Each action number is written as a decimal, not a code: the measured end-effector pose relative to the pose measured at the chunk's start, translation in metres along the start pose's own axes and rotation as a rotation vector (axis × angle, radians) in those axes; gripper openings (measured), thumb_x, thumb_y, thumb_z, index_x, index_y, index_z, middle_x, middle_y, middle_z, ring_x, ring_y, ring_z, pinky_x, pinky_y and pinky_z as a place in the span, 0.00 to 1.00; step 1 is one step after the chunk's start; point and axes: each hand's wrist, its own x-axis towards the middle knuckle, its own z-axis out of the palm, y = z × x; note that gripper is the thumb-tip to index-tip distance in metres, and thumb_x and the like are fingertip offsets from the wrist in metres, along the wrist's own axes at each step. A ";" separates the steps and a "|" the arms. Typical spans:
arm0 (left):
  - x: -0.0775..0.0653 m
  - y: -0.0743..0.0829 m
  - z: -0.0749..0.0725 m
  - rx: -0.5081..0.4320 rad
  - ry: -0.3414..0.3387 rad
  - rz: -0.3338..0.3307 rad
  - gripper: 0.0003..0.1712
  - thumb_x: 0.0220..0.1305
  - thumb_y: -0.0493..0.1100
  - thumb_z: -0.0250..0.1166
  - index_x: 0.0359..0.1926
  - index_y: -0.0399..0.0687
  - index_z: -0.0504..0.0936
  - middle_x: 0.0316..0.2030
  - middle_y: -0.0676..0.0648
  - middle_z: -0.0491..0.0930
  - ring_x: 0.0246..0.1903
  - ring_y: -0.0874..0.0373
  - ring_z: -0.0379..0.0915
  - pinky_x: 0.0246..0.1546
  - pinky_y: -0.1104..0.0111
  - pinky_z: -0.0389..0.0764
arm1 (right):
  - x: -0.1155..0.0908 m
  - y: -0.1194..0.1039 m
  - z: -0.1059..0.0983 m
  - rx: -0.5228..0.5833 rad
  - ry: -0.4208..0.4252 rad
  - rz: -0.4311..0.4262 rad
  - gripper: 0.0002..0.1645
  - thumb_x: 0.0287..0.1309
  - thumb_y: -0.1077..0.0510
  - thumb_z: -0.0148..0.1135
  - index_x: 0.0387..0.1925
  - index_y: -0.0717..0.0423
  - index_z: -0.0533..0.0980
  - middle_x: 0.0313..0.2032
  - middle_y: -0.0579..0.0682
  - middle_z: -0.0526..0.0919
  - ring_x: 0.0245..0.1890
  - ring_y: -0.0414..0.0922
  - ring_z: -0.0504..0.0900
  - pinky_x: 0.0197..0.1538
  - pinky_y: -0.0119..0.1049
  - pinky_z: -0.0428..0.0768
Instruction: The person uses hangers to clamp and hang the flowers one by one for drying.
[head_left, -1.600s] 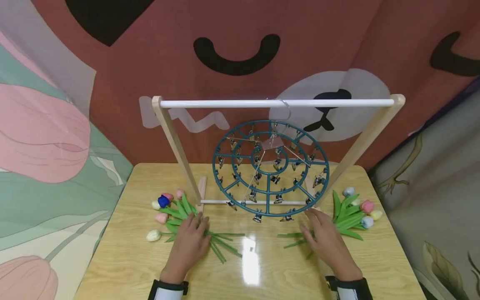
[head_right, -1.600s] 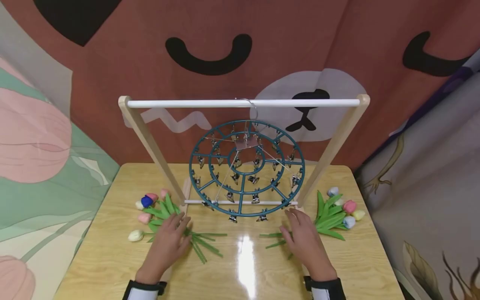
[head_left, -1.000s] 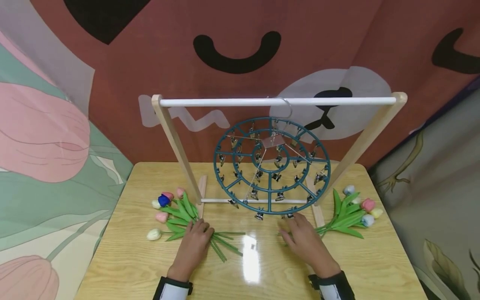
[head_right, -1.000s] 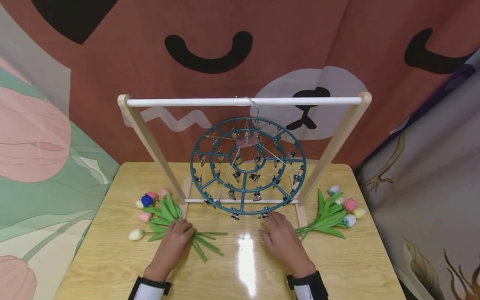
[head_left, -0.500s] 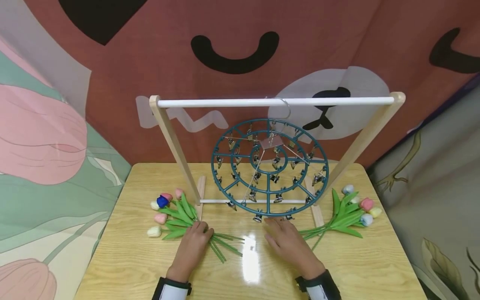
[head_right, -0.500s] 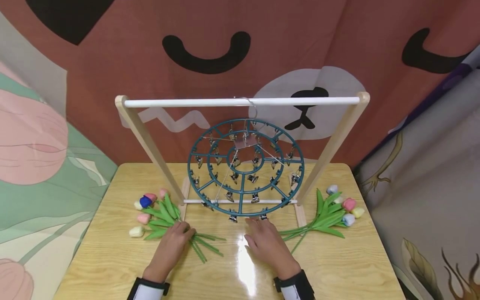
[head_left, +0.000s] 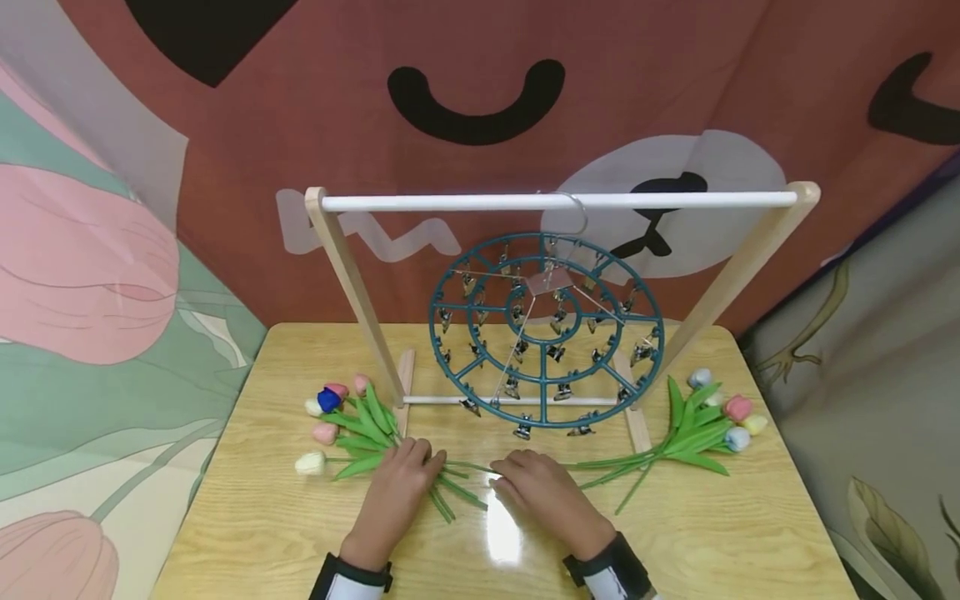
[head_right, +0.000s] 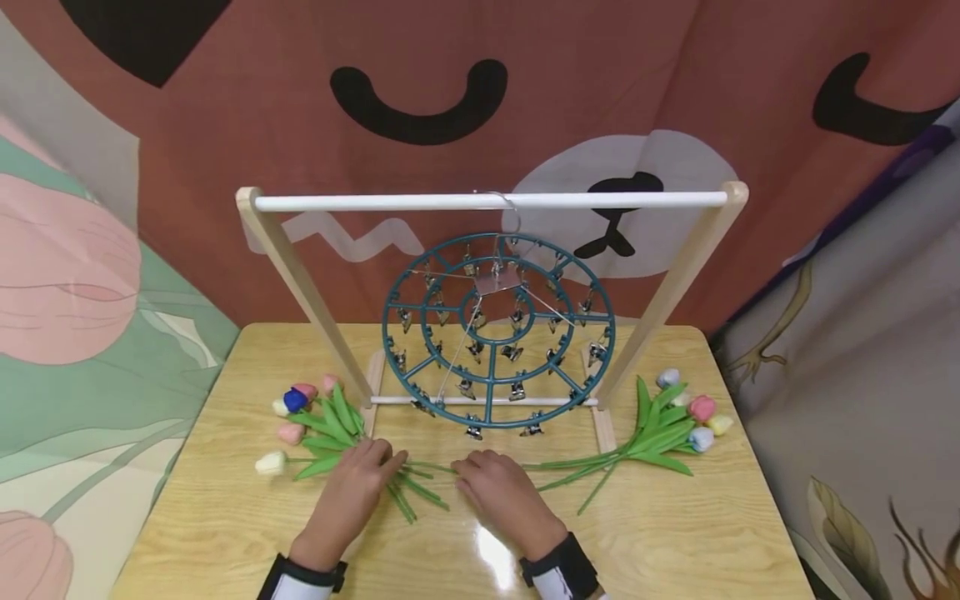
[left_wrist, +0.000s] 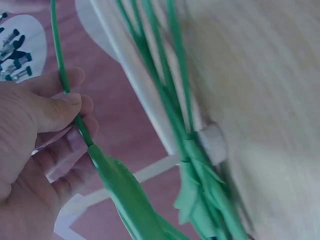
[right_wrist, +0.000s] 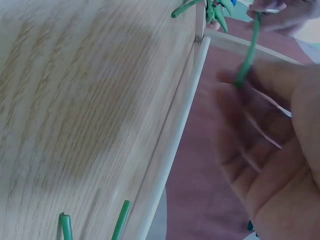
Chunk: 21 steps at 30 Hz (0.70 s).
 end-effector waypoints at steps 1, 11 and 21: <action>0.001 0.001 -0.001 0.001 -0.001 0.006 0.18 0.53 0.32 0.72 0.47 0.46 0.90 0.36 0.48 0.78 0.38 0.53 0.73 0.34 0.64 0.77 | 0.000 0.001 0.000 -0.012 0.009 -0.017 0.11 0.66 0.55 0.68 0.48 0.50 0.85 0.42 0.44 0.88 0.43 0.42 0.86 0.49 0.38 0.88; 0.011 0.011 -0.009 -0.011 0.032 0.051 0.14 0.50 0.32 0.76 0.40 0.45 0.89 0.37 0.48 0.81 0.38 0.53 0.75 0.34 0.64 0.79 | -0.010 0.006 -0.008 0.244 0.046 0.073 0.04 0.70 0.61 0.63 0.40 0.51 0.83 0.37 0.40 0.83 0.40 0.35 0.82 0.45 0.29 0.87; 0.007 0.008 -0.015 -0.043 0.067 0.032 0.18 0.48 0.27 0.76 0.42 0.43 0.89 0.38 0.46 0.82 0.41 0.52 0.77 0.38 0.62 0.84 | -0.028 0.012 -0.025 0.436 0.079 0.147 0.05 0.69 0.64 0.64 0.40 0.49 0.81 0.37 0.40 0.84 0.37 0.32 0.81 0.40 0.27 0.86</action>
